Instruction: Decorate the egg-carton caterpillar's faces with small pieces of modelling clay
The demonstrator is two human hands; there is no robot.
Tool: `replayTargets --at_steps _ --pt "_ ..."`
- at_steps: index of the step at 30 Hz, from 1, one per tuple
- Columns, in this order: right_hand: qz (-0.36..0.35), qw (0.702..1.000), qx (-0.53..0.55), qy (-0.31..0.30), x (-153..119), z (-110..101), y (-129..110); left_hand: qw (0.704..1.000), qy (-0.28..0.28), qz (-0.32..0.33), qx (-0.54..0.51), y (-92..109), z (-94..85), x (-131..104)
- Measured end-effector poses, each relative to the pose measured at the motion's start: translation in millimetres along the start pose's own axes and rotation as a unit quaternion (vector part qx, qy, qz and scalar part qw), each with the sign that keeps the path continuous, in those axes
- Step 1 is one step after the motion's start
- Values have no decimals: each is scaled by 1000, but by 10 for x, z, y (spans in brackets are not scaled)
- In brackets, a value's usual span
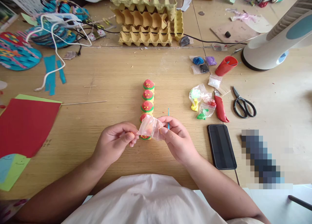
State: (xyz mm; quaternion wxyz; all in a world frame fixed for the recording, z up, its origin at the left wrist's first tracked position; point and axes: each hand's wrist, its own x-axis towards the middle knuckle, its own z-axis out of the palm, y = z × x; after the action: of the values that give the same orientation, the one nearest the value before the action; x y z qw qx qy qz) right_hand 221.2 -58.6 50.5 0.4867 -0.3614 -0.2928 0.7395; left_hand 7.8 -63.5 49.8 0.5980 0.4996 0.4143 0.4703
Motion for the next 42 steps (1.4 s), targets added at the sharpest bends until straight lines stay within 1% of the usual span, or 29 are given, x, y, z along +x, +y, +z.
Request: replayTargets --at_steps 4,8,11,13,16,21,26,31,34,37,40,42 --pt "-17 999 -37 -32 -23 -37 48 993 11 54 105 68 39 -12" --pt "-52 988 -138 -51 -46 -102 53 981 15 90 172 105 55 -12" --pt "-93 970 -217 -62 -62 -121 13 974 -12 116 192 113 61 -18" --pt "-105 957 -257 -79 -71 -105 -14 972 -34 126 197 111 70 -23" --pt "-107 946 -288 -108 -74 -50 -35 970 -53 124 204 104 89 -31" --pt "-104 949 -272 -123 -60 24 -50 971 -61 103 206 98 107 -40" --pt "-113 948 -266 -135 -69 22 -83 973 -59 91 202 88 107 -50" --pt "-112 947 -268 -135 -73 -27 -72 976 -63 71 194 77 107 -45" --pt "-108 949 -277 -106 -71 -58 -53 977 -61 63 193 81 105 -38" --pt "-121 946 -290 -80 -68 -77 -70 977 -65 59 193 82 108 -35" --pt "-127 935 -324 -64 -38 -113 -158 980 -56 51 183 72 104 -29" --pt "-114 915 -386 -23 17 -175 -241 984 -29 42 168 57 85 -20"
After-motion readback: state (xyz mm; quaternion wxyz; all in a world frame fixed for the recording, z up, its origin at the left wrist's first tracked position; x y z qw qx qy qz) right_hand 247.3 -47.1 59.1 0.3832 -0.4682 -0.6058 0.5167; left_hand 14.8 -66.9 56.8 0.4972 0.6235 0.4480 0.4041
